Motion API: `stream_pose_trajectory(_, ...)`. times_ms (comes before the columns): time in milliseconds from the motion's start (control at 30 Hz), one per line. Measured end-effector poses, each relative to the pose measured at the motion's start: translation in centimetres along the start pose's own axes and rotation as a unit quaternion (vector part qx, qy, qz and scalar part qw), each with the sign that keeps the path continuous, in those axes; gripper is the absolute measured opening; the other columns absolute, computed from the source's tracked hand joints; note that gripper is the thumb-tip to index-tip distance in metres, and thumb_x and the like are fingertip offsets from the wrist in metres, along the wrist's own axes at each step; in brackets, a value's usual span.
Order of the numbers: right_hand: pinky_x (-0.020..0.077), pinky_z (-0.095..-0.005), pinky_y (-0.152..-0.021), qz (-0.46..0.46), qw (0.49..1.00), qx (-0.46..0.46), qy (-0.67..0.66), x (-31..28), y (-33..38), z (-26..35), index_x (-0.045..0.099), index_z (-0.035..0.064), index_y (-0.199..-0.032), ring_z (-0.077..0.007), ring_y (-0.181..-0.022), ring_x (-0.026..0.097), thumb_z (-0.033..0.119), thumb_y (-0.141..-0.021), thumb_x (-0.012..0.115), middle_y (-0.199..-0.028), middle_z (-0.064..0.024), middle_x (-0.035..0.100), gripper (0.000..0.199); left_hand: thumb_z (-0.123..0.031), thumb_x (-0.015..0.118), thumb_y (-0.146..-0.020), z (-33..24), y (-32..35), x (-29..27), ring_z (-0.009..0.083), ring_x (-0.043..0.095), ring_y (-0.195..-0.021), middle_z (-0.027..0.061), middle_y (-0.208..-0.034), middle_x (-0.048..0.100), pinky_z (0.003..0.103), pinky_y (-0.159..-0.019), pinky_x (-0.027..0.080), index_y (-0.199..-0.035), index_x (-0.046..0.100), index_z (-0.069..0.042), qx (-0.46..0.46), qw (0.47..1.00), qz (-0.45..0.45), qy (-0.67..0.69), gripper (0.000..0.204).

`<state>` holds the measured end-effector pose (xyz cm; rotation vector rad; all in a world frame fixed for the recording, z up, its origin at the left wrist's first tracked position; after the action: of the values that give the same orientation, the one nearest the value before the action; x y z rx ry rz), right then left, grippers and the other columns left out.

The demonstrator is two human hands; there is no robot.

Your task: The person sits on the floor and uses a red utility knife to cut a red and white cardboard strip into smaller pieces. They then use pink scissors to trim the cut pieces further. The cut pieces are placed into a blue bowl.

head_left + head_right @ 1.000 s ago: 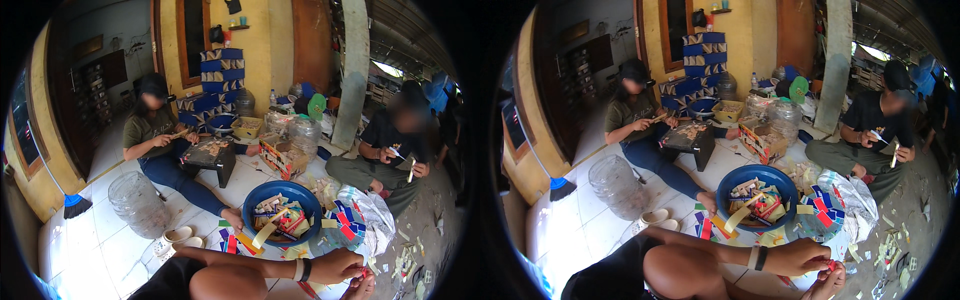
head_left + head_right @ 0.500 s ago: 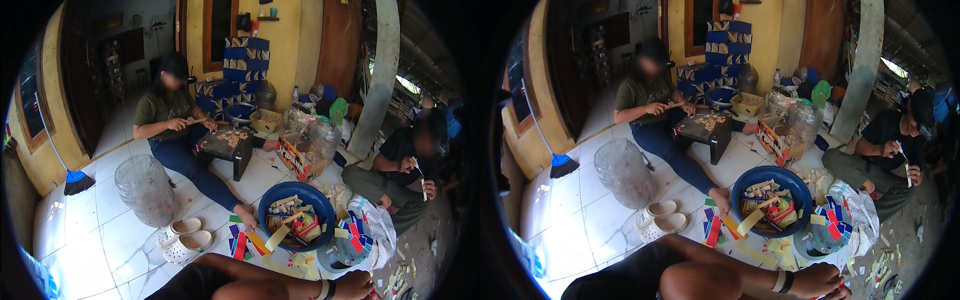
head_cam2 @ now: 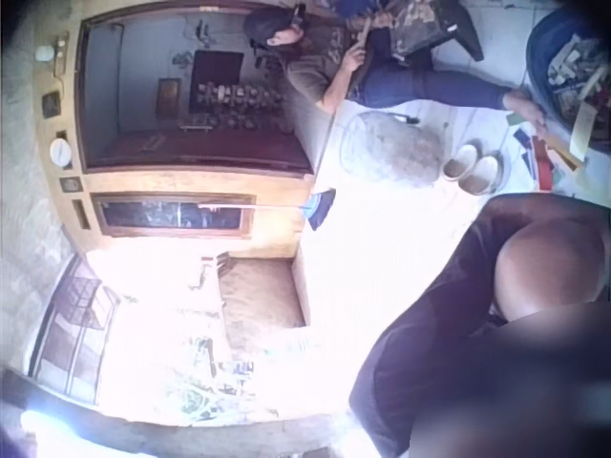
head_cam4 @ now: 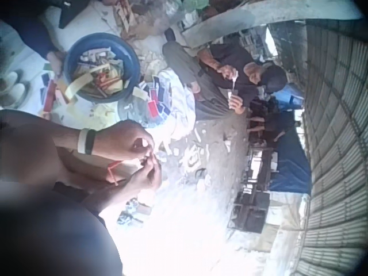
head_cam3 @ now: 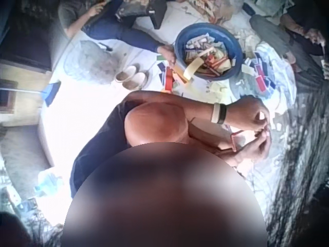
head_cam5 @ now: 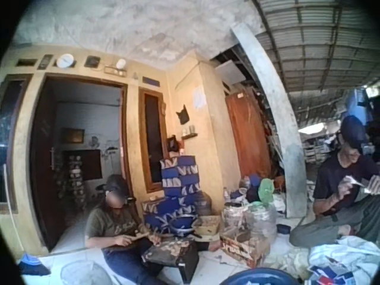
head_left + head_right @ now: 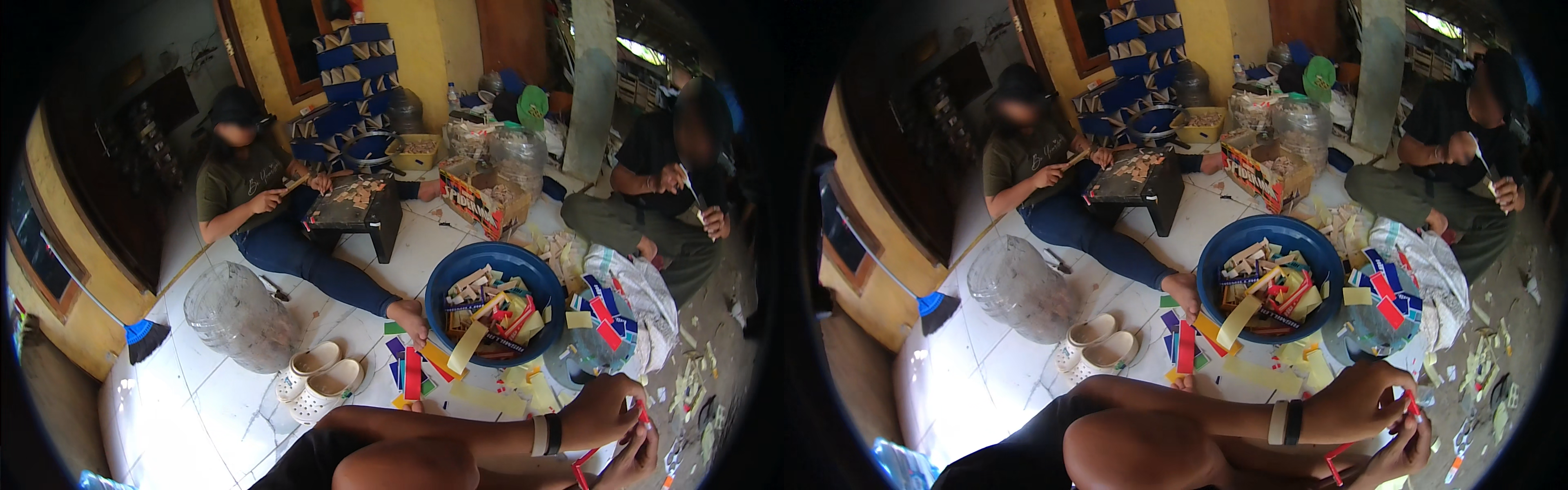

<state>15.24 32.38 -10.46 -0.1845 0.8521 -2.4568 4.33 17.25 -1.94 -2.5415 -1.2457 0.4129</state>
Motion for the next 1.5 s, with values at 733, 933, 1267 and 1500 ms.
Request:
stream_pose_trajectory(733, 0.0444, -0.0322, -0.063, 0.14, 0.986, -0.054, 0.072, -0.2, -1.5, 4.2, 0.069, -0.0052, -0.096, -0.0197, -0.066, 0.058, 0.007, -0.094, 0.07, -0.077, -0.0126, 0.066, 0.012, -0.011, 0.072, -0.087, 0.8, 1.3, 0.4, 0.034, 0.06, -0.095, 0.0129, -0.092, 0.064, 0.046, -0.085, 0.046, -0.091, 0.064, -0.007, 0.052, 0.975, 0.085, -0.198, 0.01)
stream_pose_trajectory(933, 0.0477, -0.0322, -0.067, 0.173, 0.981, -0.05, 0.07, 0.0, -1.5, 5.5, 0.071, -0.0045, -0.095, -0.0221, -0.07, 0.064, 0.005, -0.091, 0.072, -0.078, -0.0133, 0.069, 0.011, -0.008, 0.069, -0.086, -0.4, 1.1, -0.3, 0.0391, 0.063, -0.085, 0.0176, -0.085, 0.067, 0.048, -0.077, 0.048, -0.087, 0.068, -0.002, 0.057, 0.969, 0.107, -0.218, 0.006)
stream_pose_trajectory(1267, 0.0559, -0.0292, -0.069, 0.089, 0.969, 0.161, -0.166, 0.6, -1.1, 8.3, 0.077, -0.0024, -0.105, -0.0186, -0.071, 0.07, 0.012, -0.087, 0.076, -0.078, -0.0125, 0.073, 0.023, -0.007, 0.059, -0.104, -1.4, -2.4, -4.6, 0.0084, 0.067, -0.087, 0.0075, -0.098, 0.076, 0.023, -0.078, 0.05, -0.11, 0.072, 0.003, -0.018, 0.996, -0.09, -0.017, 0.018)
stream_pose_trajectory(1500, 0.0534, -0.0323, -0.077, 0.231, 0.931, 0.023, -0.282, 3.1, -1.9, 6.1, 0.074, -0.0019, -0.117, -0.0237, -0.095, 0.07, 0.027, -0.077, 0.088, -0.109, -0.0181, 0.07, 0.051, -0.014, 0.058, -0.107, -1.1, -2.8, -5.4, 0.0045, 0.061, -0.084, 0.0105, -0.104, 0.076, 0.018, -0.069, 0.044, -0.118, 0.068, 0.007, -0.085, 0.99, -0.087, -0.073, 0.026)
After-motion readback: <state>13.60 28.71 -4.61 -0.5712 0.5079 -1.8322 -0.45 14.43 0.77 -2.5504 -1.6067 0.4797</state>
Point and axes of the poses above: each hand's wrist, its own y-axis away from the middle knuckle, its own x-axis out of the palm, z = x × y, the point moved 3 cm from there along -y, towards the middle knuckle
